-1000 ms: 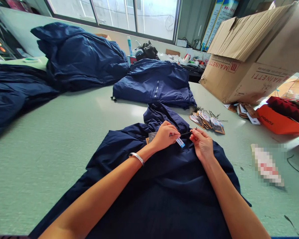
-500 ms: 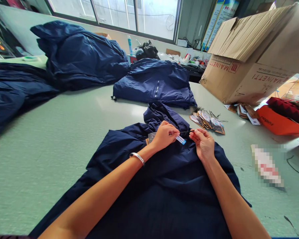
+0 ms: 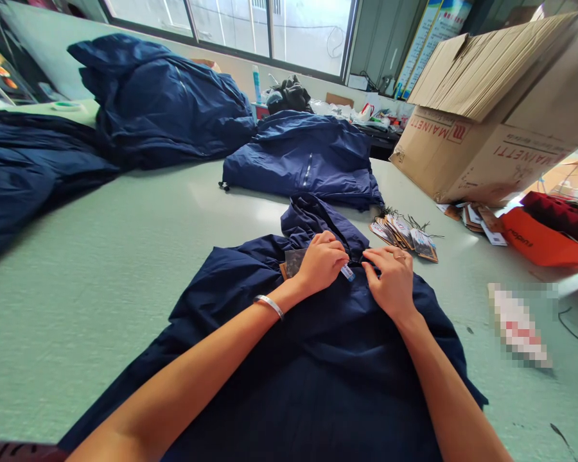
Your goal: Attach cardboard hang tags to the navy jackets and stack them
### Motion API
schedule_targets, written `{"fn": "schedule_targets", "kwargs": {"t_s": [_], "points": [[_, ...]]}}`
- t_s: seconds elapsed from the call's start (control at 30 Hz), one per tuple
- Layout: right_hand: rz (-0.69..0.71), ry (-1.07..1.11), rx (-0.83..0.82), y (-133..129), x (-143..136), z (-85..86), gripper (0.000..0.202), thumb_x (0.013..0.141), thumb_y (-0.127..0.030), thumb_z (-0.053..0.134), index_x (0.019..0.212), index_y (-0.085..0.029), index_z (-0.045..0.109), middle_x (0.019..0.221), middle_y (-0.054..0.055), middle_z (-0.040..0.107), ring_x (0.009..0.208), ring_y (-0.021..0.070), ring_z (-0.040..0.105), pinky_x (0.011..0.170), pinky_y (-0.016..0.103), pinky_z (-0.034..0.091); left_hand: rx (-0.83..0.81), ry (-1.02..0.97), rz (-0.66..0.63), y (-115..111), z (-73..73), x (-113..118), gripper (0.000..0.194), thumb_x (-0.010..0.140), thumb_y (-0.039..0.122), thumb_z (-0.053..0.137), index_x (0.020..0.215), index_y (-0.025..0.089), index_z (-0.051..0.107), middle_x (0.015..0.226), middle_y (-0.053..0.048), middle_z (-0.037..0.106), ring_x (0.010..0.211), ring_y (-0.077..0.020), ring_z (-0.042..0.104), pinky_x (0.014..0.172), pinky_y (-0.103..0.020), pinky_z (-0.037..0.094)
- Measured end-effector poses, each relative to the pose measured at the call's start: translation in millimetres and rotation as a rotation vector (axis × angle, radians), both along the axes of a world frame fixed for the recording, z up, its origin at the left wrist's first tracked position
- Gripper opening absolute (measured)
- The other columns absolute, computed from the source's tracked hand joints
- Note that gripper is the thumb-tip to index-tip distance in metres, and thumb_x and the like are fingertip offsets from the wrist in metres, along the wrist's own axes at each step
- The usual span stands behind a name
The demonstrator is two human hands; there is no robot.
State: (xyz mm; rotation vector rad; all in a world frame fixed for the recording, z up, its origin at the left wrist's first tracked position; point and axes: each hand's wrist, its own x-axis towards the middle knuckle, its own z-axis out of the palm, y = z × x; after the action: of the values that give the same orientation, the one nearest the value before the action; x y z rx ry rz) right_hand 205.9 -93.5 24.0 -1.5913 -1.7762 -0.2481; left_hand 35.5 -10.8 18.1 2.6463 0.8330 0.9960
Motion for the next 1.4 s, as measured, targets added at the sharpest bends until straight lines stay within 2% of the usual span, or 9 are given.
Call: {"fn": "schedule_targets", "kwargs": {"t_s": [0.1,0.17,0.27,0.37,0.53,0.67,0.8,1.03,1.4], "points": [[-0.054,-0.070,-0.145,-3.0,-1.9,2.4,0.019,0.086,-0.022,0.059,0.094,-0.021,0.076,0.092,0.007,0.076,0.096,0.0264,0.059,0.094,0.045,0.032,0.109,0.077,-0.016,-1.5,0.5,-0.8,0.029,0.094,0.026,0.051,0.075,0.023,0.072,0.089,-0.002,0.072,0.098,-0.0229,0.048,0.090,-0.039,0.034],[-0.068,-0.009,-0.248,-3.8,-1.9,4.7,0.019,0.085,-0.023,0.060,0.091,-0.022,0.077,0.089,0.006,0.076,0.092,0.0257,0.061,0.088,0.041,0.037,0.175,0.105,-0.019,-1.3,-0.1,-1.2,0.029,0.095,0.026,0.050,0.075,0.022,0.071,0.090,-0.002,0.072,0.099,-0.0223,0.047,0.090,-0.038,0.034],[-0.020,0.239,-0.420,-4.5,-1.1,7.6,0.021,0.082,-0.025,0.060,0.093,-0.021,0.078,0.092,0.006,0.076,0.084,0.0233,0.064,0.078,0.035,0.042,0.244,0.135,-0.019,-0.4,-1.3,-1.8,0.028,0.095,0.025,0.051,0.076,0.022,0.071,0.090,-0.001,0.072,0.099,-0.0209,0.047,0.090,-0.036,0.034],[0.115,0.466,-0.587,-5.3,0.2,9.1,0.022,0.079,-0.025,0.060,0.089,-0.018,0.078,0.087,0.005,0.076,0.075,0.0201,0.065,0.071,0.031,0.043,0.281,0.171,-0.025,-0.3,-1.4,-1.8,0.027,0.095,0.025,0.052,0.076,0.022,0.071,0.089,-0.001,0.071,0.098,-0.0203,0.047,0.090,-0.035,0.034],[0.233,0.805,-0.733,-7.2,4.9,14.7,0.018,0.070,-0.032,0.070,0.073,-0.015,0.076,0.064,0.001,0.066,0.056,0.0102,0.048,0.056,0.025,0.033,0.232,0.143,-0.052,0.5,-0.8,-1.3,0.023,0.093,0.024,0.054,0.080,0.022,0.073,0.091,-0.001,0.072,0.102,-0.0211,0.047,0.093,-0.036,0.034],[0.300,1.249,-0.763,-5.8,7.5,18.9,0.030,0.060,-0.038,0.082,0.076,-0.014,0.076,0.064,0.000,0.060,0.054,0.0058,0.041,0.049,0.022,0.026,0.104,0.037,-0.030,4.3,-3.0,-2.0,0.014,0.088,0.024,0.061,0.092,0.023,0.074,0.096,0.000,0.073,0.106,-0.0217,0.048,0.099,-0.037,0.033],[0.328,1.514,-0.737,-2.1,6.3,15.9,0.033,0.052,-0.032,0.087,0.074,-0.011,0.075,0.059,-0.002,0.053,0.055,0.0055,0.041,0.049,0.021,0.027,0.047,0.042,-0.045,8.5,-5.1,-4.5,0.012,0.086,0.026,0.064,0.091,0.024,0.075,0.098,-0.001,0.072,0.109,-0.0232,0.048,0.100,-0.040,0.033],[0.365,1.643,-0.689,1.8,7.1,5.3,0.028,0.057,-0.026,0.085,0.076,-0.012,0.072,0.059,-0.002,0.051,0.056,0.0068,0.040,0.047,0.021,0.027,-0.018,0.068,-0.112,12.2,-3.3,-7.4,0.013,0.081,0.028,0.070,0.092,0.023,0.074,0.100,-0.003,0.071,0.109,-0.0245,0.047,0.100,-0.040,0.034],[0.398,1.885,-0.726,1.1,4.8,6.1,0.016,0.070,-0.018,0.078,0.079,-0.013,0.066,0.061,-0.003,0.051,0.054,0.0057,0.042,0.047,0.016,0.038,-0.354,-0.223,-0.083,10.9,0.7,-6.9,0.012,0.080,0.023,0.066,0.080,0.021,0.077,0.085,-0.003,0.073,0.093,-0.0195,0.057,0.090,-0.034,0.043]]}}
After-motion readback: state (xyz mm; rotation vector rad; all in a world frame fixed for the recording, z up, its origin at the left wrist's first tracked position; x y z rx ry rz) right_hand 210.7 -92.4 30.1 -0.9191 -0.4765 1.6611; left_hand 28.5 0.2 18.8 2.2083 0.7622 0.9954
